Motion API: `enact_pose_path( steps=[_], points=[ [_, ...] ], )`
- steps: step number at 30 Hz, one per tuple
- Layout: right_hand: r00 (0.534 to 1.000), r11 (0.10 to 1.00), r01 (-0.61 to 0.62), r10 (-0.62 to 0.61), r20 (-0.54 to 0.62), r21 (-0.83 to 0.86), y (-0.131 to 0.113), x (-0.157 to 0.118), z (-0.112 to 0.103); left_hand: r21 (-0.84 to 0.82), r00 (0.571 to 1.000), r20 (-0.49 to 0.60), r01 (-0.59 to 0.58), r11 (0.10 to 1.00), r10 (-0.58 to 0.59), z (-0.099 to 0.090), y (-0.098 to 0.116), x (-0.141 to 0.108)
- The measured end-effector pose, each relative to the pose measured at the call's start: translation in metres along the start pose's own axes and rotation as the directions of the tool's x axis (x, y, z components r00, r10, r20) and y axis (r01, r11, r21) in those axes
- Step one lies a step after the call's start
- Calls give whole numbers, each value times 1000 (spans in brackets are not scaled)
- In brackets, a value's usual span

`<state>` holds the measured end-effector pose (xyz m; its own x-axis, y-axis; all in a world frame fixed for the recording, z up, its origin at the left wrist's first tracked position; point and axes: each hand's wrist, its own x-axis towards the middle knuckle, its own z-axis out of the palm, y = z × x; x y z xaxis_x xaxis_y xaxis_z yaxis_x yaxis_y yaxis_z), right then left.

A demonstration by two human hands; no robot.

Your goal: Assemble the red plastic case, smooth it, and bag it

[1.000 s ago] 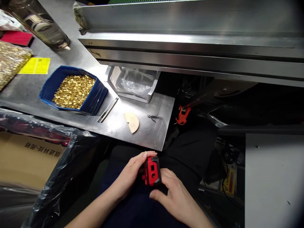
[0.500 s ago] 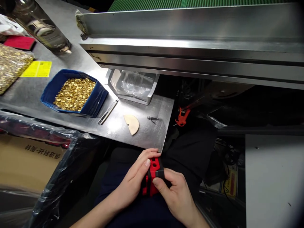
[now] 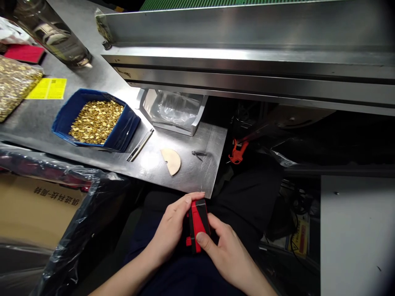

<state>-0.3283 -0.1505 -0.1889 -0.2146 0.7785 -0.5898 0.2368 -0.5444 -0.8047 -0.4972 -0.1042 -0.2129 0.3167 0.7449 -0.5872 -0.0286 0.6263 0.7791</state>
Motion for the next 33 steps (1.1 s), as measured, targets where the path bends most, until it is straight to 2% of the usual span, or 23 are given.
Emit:
enact_pose_path(
  steps=[2,5,7,10,12,16,20,23,25,27,29,33],
  points=[
    [999,999,-51,51,3,-4,5,0,0,-42,998,-18,59,997,-60,0,0,4],
    [996,994,-75,80,-48,82,10,0,2,-3,1000,20,-18,1000,18,1,0,3],
    [993,984,-73,87,-80,161,10,0,3,4,993,111,-39,999,38,1,-1,-1],
    [991,962,-41,74,-112,271,7,2,3,-65,952,305,20,998,0,-3,-2,-9],
    [991,942,-15,58,-120,335,6,3,3,-23,940,341,-7,1000,14,-6,-3,-13],
    [993,896,3,49,-105,444,10,1,3,154,950,302,-131,979,80,-12,0,-16],
    [996,892,15,27,-86,452,12,-6,3,262,946,317,-152,953,63,-11,7,-20],
    [998,920,20,6,-63,391,9,-10,1,187,931,362,-28,982,-42,-6,9,-24],
    [998,937,30,-8,-64,349,7,-11,1,81,929,368,18,997,-47,-1,7,-25],
    [998,943,29,-7,-66,332,9,-12,1,42,950,310,-36,998,22,2,5,-24],
    [998,929,12,10,-57,369,12,-12,2,89,968,237,-104,991,80,3,3,-21],
    [995,816,-19,71,-67,578,23,-12,4,142,984,152,-120,983,98,-1,1,-16]
  ],
)
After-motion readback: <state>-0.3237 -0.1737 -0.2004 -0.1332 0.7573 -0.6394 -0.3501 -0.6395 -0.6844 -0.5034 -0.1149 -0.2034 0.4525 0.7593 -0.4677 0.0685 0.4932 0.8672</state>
